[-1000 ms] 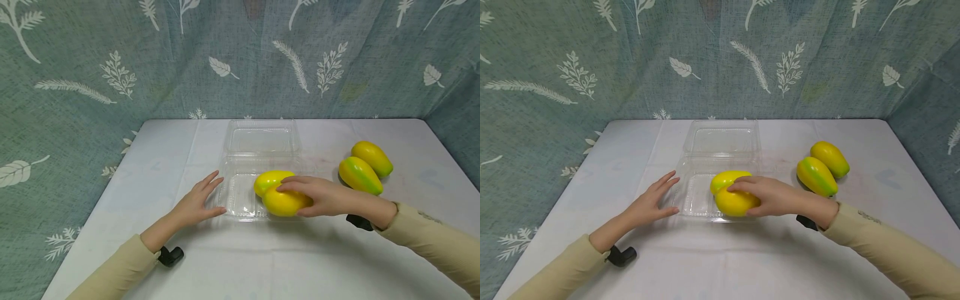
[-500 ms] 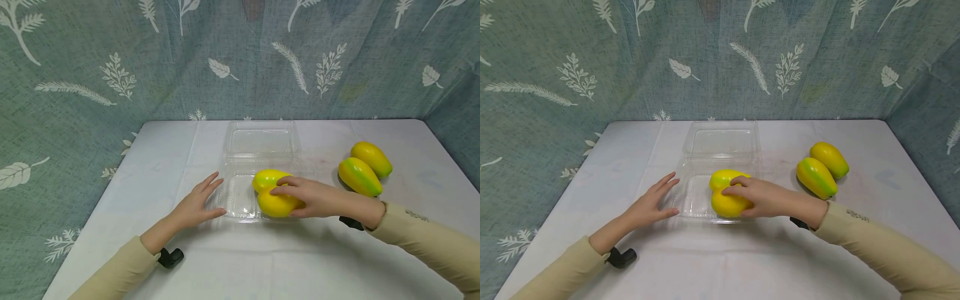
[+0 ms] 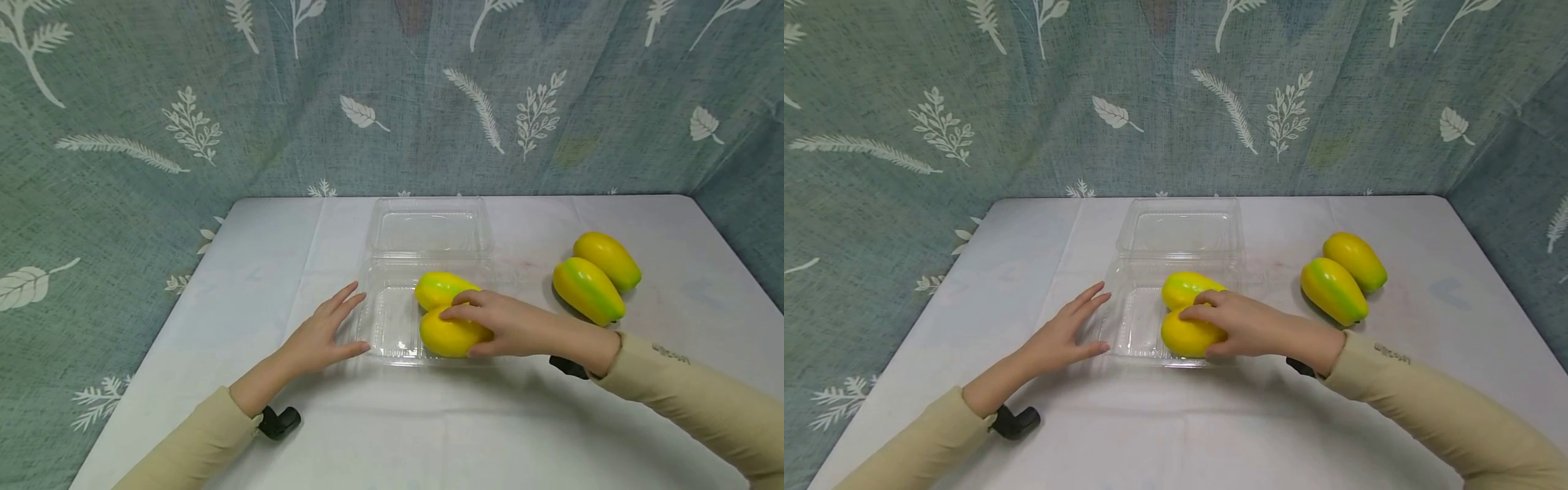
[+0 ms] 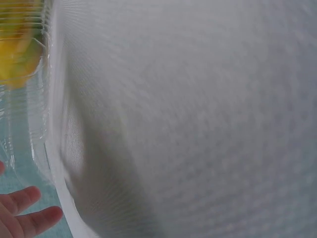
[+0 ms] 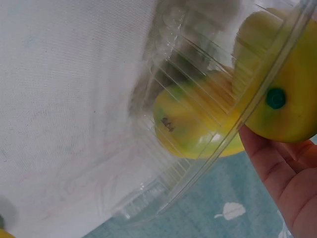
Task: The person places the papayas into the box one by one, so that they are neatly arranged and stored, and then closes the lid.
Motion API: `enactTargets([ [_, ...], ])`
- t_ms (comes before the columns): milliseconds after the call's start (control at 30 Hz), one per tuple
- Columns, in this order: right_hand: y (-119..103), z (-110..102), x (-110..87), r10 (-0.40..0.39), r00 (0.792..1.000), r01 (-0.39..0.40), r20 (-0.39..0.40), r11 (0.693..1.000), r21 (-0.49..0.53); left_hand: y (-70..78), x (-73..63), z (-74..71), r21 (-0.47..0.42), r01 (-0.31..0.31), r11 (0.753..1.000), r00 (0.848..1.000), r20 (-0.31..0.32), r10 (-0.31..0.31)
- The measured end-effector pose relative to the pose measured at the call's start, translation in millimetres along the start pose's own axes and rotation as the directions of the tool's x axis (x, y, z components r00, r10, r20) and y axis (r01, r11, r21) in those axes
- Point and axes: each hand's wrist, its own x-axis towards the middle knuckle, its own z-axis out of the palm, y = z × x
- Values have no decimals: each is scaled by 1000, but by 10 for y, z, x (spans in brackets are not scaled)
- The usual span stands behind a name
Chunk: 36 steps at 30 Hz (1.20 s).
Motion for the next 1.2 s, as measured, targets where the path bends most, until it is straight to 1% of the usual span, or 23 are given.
enactTargets([
  [67,2,20,4,-11,1000,11,-9,1000,-16,1,0,2,2,-2,1000,1000,-1,2],
  [167,7,48,11,-5,1000,5,-8,1000,-24,6,0,0,-1,-4,1000,1000,2,4],
  [333,8,63,10,14,1000,-14,-1,1000,-19,18,0,-6,-6,1,1000,1000,11,-1],
  [800,46,72,-13,16,1000,-16,-8,1000,8,27,8,-16,-9,5,1000,1000,21,-5],
  [1000,47,49,-27,32,999,-32,-10,999,17,24,4,-15,-13,7,1000,1000,25,-7],
  [1200,56,-21,-83,26,999,-26,-27,1000,16,21,-1,-9,-14,10,1000,1000,29,-10],
])
